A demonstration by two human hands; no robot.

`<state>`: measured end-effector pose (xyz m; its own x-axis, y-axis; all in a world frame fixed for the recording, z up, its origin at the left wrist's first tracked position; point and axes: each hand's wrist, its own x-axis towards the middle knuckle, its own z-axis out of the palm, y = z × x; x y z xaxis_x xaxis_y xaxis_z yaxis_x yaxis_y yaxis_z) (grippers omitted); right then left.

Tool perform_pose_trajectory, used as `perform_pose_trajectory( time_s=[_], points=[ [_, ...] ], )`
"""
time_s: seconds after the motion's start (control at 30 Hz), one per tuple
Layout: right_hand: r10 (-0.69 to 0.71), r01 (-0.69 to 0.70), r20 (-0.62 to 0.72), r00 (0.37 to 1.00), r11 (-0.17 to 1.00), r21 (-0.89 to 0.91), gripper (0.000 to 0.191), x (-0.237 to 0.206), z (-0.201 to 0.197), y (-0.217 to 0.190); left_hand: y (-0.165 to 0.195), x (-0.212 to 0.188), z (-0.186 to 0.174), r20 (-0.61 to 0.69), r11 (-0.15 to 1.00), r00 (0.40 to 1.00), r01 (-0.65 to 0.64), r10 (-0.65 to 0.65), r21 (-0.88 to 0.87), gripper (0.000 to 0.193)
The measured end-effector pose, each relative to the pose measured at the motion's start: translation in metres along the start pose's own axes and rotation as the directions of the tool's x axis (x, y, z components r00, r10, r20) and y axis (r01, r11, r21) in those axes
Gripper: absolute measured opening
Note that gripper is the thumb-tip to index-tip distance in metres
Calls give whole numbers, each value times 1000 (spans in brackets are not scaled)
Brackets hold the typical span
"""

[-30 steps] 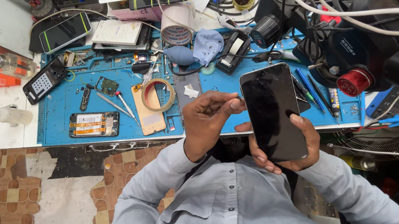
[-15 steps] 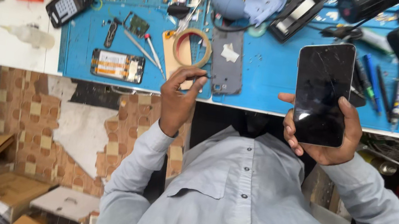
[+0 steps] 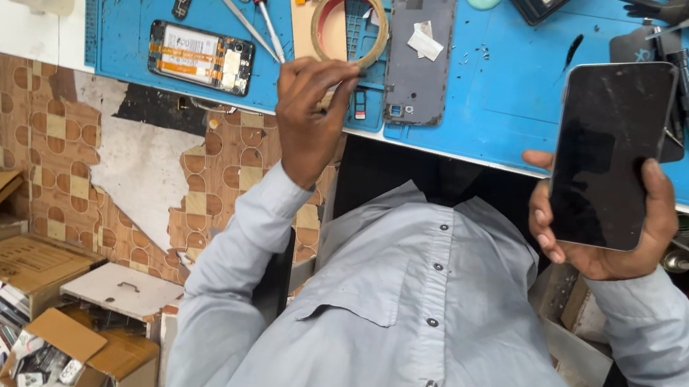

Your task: The person repairs a smartphone at a workbench. They unscrew the back cover with a screwdriver, pry off the cover, handle the battery and internal board, press components into place, and reassemble the phone by fitting the cover back on.

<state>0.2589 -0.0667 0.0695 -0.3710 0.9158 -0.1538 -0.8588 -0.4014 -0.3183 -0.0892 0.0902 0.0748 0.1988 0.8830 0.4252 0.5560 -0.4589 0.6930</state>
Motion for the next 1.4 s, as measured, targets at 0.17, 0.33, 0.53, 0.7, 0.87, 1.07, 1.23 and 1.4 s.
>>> perform_pose_trajectory(
  time_s=[0.17, 0.33, 0.53, 0.7, 0.87, 1.07, 1.23, 1.4],
  points=[
    [-17, 14, 41, 999, 998, 64, 102, -4, -3, 1, 8, 18, 12, 26, 969, 985, -173, 171, 175, 20],
    [103, -135, 174, 979, 973, 185, 104, 3, 2, 6, 41, 20, 23, 40, 987, 995, -84, 90, -139, 16],
    [265, -271, 140, 954, 962, 26, 111, 2, 11, 16, 85, 11, 64, 763, 258, 642, 751, -71, -608, 19],
    [155, -153, 70, 985, 988, -31, 108, -18, 11, 20, 93, 9, 90, 879, 36, 473, 881, -55, -472, 15],
    [107, -121, 123, 987, 986, 113, 106, -24, 0, 10, 91, 11, 120, 864, 3, 502, 864, 46, -503, 14],
    [61, -60, -11, 998, 998, 32, 105, -22, -8, -1, 85, 13, 145, 837, 49, 547, 836, 8, -546, 14],
    [49, -51, 45, 998, 998, 44, 104, -14, -15, -3, 75, 17, 154, 846, 68, 533, 844, 3, -532, 12],
    [21, -26, -55, 998, 995, -101, 105, -8, -14, -3, 76, 23, 152, 834, 112, 549, 834, -56, -541, 12]
  ],
)
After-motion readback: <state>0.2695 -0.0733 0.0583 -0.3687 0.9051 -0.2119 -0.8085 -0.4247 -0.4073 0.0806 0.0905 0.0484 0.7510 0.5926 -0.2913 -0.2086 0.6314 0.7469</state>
